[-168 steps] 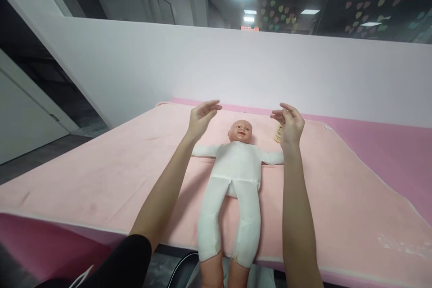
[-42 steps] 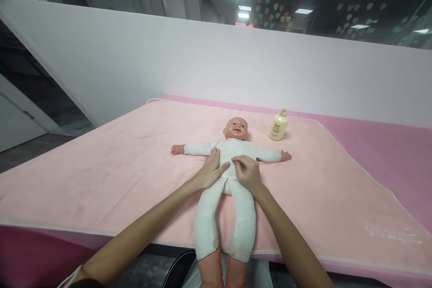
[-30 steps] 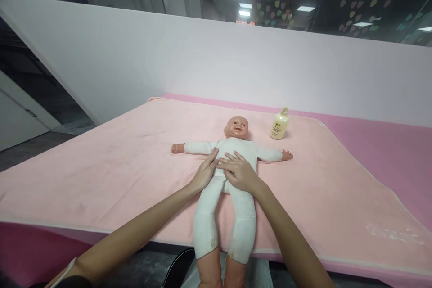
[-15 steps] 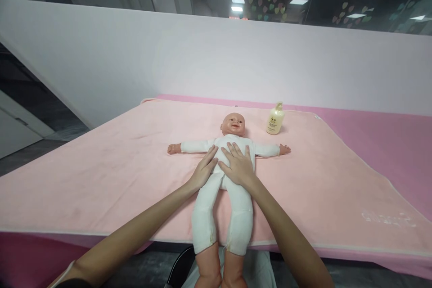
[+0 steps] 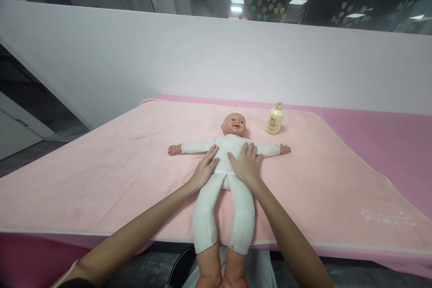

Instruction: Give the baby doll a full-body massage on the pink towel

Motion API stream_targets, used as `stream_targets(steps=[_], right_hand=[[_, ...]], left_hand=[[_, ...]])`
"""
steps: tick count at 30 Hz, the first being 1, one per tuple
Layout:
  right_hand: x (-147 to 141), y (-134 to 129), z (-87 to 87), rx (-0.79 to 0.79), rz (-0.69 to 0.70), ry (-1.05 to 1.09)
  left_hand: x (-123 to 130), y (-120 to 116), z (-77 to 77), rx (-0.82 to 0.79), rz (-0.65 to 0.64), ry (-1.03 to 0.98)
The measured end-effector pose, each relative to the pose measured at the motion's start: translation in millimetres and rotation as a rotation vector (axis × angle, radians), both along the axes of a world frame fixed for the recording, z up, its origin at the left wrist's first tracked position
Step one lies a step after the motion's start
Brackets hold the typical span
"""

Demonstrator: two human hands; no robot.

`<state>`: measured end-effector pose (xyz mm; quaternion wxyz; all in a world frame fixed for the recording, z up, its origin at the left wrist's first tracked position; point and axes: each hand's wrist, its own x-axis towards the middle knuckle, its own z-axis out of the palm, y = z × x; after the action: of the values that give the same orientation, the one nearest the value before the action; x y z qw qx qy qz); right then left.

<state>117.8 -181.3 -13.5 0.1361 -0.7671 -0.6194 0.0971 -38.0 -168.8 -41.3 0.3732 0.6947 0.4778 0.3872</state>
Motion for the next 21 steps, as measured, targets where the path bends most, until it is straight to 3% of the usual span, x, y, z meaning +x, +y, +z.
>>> stream_targets(steps=[6, 9, 11, 13, 16, 21], right_hand=[[13.3, -19.7, 10.8, -0.019, 0.015, -0.143], [15.7, -31.3, 16.7, -0.050, 0.040, -0.203], [16.3, -33.6, 16.9, -0.009, 0.024, -0.249], [17.9, -30.6, 13.8, 0.102, 0.013, -0.299], [23.4, -20.7, 5.3, 0.296, 0.047, -0.334], [35.4, -6.8, -11.8, 0.463, 0.248, -0.351]], left_hand=[[-0.4, -1.6, 3.5, -0.024, 0.006, 0.010], [-4.1, -1.7, 10.0, 0.060, -0.027, 0.081], [-7.6, -3.4, 17.9, 0.208, -0.168, 0.209], [-10.3, -6.7, 27.0, 0.366, -0.388, 0.348], [-10.2, -12.6, 38.1, 0.488, -0.655, 0.463], [-0.9, -13.2, 47.9, 0.487, -0.825, 0.573]])
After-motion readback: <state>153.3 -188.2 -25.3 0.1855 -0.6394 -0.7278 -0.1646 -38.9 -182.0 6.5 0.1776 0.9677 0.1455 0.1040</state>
